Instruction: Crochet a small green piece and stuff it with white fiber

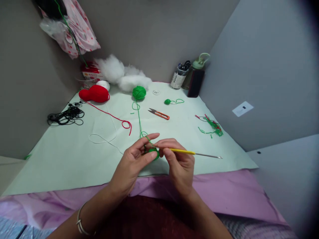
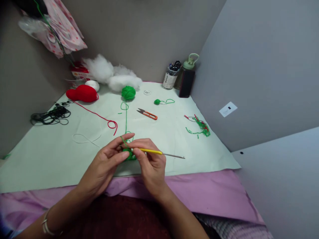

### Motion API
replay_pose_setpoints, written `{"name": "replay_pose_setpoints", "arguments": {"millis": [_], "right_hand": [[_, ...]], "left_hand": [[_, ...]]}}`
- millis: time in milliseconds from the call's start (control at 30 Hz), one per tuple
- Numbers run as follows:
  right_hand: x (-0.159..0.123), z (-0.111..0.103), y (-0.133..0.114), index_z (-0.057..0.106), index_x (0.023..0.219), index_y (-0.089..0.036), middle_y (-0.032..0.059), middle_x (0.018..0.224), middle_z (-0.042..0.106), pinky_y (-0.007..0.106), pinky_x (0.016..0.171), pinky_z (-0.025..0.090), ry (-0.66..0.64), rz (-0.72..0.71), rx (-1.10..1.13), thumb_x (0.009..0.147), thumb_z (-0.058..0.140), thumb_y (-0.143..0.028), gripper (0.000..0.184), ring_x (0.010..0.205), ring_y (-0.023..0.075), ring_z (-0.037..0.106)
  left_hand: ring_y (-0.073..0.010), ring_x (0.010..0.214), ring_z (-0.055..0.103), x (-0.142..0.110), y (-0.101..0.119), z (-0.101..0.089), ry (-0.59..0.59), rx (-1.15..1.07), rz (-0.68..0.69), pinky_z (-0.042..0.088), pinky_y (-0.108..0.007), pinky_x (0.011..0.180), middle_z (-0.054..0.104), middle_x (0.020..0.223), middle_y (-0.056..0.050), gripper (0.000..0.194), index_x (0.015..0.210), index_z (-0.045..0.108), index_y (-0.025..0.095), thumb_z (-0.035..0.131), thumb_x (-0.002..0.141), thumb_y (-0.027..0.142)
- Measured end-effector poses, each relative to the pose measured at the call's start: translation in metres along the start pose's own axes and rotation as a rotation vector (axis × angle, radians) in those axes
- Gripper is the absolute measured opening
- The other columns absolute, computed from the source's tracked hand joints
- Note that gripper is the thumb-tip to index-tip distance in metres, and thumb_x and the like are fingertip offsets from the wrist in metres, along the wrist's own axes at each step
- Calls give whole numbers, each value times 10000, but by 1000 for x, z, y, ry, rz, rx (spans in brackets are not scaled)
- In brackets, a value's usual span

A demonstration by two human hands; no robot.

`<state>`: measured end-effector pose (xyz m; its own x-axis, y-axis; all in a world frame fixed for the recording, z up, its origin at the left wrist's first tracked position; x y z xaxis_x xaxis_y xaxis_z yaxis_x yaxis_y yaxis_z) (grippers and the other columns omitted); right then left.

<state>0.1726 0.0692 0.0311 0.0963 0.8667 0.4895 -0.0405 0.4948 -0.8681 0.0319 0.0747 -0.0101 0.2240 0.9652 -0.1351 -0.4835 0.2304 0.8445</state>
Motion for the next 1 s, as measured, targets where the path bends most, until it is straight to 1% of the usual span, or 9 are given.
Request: {"name": "replay_pose_setpoints", "arguments": {"millis": [100,200,300,400,500,600,833,900,1000], "right_hand": [[-1,-3,11,802,990,-258,23,913,773,275,662,554,41,80,89,1021,657,-277,150,715,130,655],[0,-2,20,777,963,-240,18,885,770,251,640,553,23,179,254,1036,635,-316,177,663,109,649],[3,1,18,757,960,-235,16,879,785,238,640,562,-17,198,327,1054,609,-326,198,650,99,659],[2,1,13,747,982,-242,17,912,796,253,650,581,-42,189,300,1073,576,-325,211,669,109,684],[-1,-1,6,755,1025,-260,12,967,787,272,685,594,-49,132,167,1087,547,-292,220,713,116,706],[-6,-2,-4,762,1080,-277,6,1000,772,283,729,589,-59,25,22,1084,548,-237,218,747,114,706],[-3,-2,-8,746,1076,-267,3,980,765,283,697,600,-59,-7,13,1088,521,-205,234,720,112,707],[-4,-1,-14,736,1108,-263,13,988,767,300,709,604,-76,-82,-73,1081,516,-176,239,738,124,707],[-11,4,-25,720,1183,-264,35,1001,780,336,752,631,-119,-279,-264,1061,528,-146,256,858,173,744]], "left_hand": [[-209,1035,602,-1,-2,-1,-7,19,-23,434,-364,1020,679,1029,-35,379,1272,796,295,810,894,324],[-226,1041,589,-1,-1,-4,-3,24,-29,410,-406,1054,653,1030,-45,382,1251,799,278,818,873,322],[-221,1045,578,0,2,-7,6,62,-3,423,-370,1011,647,1031,-43,372,1224,810,292,837,854,327],[-184,991,563,-1,6,-8,4,112,42,447,-301,925,626,977,-21,332,1187,827,316,844,856,325],[-155,934,559,-1,10,-9,0,191,94,459,-265,871,618,954,-2,301,1191,821,347,828,890,332],[-147,932,581,-1,13,-12,10,267,141,468,-260,880,632,959,5,294,1209,808,361,812,918,324],[-131,900,598,-1,14,-14,-5,267,122,476,-231,822,645,938,11,277,1199,811,362,806,925,320],[-125,896,604,-2,15,-13,3,281,129,478,-223,833,654,925,16,268,1183,818,362,810,921,302],[-118,902,611,-4,16,-11,46,274,161,486,-216,866,663,930,20,293,1172,825,350,835,894,259]]}}
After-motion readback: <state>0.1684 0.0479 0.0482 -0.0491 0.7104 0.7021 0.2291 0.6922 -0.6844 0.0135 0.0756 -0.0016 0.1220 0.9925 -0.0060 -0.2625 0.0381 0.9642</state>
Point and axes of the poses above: each hand's wrist, its own x-axis towards the middle knuckle, its own z-axis out of the palm, y = z × x, the point moved 8 cm from there along x, towards the middle knuckle
